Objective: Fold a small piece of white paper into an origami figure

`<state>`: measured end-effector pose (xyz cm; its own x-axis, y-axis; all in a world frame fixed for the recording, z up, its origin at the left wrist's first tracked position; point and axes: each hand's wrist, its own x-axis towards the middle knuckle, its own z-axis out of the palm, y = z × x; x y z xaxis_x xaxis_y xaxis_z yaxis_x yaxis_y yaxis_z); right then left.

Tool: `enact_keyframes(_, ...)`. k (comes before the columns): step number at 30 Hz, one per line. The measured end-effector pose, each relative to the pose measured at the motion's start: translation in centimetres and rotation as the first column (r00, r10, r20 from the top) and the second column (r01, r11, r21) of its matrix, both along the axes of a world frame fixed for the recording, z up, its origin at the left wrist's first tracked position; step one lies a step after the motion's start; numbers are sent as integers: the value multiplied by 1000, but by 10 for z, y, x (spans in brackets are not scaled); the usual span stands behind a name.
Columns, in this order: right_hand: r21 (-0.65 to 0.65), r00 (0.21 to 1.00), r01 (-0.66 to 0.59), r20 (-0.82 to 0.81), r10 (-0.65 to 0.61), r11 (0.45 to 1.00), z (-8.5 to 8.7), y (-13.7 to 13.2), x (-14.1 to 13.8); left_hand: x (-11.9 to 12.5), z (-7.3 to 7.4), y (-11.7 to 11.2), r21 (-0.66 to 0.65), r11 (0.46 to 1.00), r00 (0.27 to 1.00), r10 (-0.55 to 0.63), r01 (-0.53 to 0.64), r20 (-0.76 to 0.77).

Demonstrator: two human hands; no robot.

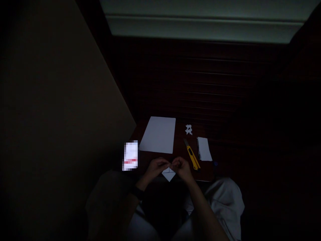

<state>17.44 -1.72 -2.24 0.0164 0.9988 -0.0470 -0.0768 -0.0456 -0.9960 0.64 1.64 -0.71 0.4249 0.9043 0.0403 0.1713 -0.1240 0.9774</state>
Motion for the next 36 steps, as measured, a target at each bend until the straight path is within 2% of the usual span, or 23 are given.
enact_keyframes(3,-4,998,-43,35,43,999,1,0,2,-1,-2,0,-31,999,1000,-26,25,-17)
enact_keyframes(7,20,993,-76,95,74,997,6,-1,2,1,-5,-1,-4,999,999,-37,37,-38)
enact_keyframes(16,43,977,-103,190,93,994,13,-3,0,7,-7,-6,49,999,996,24,-20,-82)
enact_keyframes(24,107,934,-100,353,56,989,16,-3,-8,9,-13,-8,61,993,988,108,-102,-107)
enact_keyframes(36,70,951,-102,301,76,992,9,-3,-2,8,-9,-7,70,995,990,84,-76,-115)
